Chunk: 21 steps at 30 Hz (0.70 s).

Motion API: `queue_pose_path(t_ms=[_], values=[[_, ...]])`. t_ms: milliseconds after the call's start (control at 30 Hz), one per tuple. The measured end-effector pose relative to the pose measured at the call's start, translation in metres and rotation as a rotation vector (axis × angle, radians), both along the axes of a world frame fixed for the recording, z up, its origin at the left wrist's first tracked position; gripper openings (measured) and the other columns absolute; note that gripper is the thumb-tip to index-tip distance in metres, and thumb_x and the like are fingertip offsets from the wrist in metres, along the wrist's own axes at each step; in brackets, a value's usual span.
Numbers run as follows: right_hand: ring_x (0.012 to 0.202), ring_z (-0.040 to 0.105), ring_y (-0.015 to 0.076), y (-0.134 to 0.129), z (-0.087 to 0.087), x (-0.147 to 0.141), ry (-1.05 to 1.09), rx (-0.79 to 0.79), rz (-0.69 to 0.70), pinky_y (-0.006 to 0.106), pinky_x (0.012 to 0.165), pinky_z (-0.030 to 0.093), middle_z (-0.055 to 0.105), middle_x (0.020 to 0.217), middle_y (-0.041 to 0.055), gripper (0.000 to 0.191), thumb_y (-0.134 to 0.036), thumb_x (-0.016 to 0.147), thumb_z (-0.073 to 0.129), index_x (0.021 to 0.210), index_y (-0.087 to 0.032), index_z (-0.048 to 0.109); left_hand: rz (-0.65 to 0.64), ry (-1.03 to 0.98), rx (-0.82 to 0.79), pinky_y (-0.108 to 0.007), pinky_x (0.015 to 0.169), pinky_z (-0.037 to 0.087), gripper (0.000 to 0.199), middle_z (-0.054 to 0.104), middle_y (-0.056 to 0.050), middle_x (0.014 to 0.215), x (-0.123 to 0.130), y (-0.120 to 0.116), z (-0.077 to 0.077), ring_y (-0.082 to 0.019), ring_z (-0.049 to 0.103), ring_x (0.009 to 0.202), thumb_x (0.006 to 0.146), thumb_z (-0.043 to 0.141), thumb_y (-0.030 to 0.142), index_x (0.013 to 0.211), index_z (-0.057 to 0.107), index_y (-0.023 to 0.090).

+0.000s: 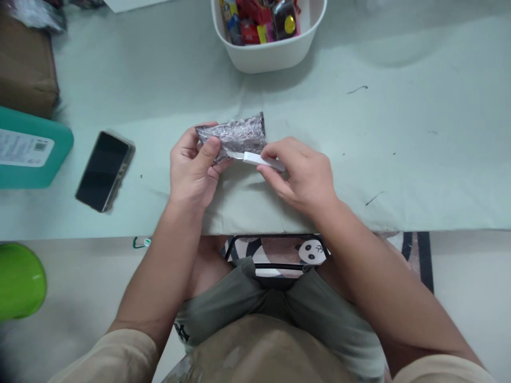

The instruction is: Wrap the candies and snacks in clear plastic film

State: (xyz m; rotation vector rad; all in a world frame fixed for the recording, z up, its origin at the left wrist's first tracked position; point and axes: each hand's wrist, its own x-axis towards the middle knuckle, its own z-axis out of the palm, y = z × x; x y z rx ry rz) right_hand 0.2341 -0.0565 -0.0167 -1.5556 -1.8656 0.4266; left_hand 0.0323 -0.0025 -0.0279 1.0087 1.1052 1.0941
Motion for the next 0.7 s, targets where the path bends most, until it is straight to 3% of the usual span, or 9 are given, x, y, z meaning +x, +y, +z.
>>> queue_pose_path(t_ms=[467, 700], values=[[0.075, 0.063, 0.0207, 0.002, 0.000, 0.002, -0.026, -0.027, -0.019, 0.034, 0.069, 0.045, 0.071, 0.086, 0.0058, 0.021, -0.044, 0.094, 0.059, 0.093, -0.025, 0.070, -0.050, -0.044, -0.032, -0.040, 0.078, 0.069, 0.034, 0.077, -0.003, 0.102, -0.006, -0.001, 0.001, -0.025, 0.077, 0.103, 0.078, 0.085, 0.048, 0.102, 0.074, 0.027], [0.072, 0.061, 0.0207, 0.005, -0.004, 0.011, -0.061, -0.061, -0.050, 0.035, 0.067, 0.045, 0.071, 0.085, 0.0064, 0.017, -0.039, 0.089, 0.062, 0.093, -0.024, 0.067, -0.008, -0.063, -0.015, -0.035, 0.070, 0.069, 0.041, 0.076, 0.000, 0.097, -0.011, 0.003, 0.001, -0.024, 0.078, 0.096, 0.071, 0.089, 0.054, 0.100, 0.076, 0.028]])
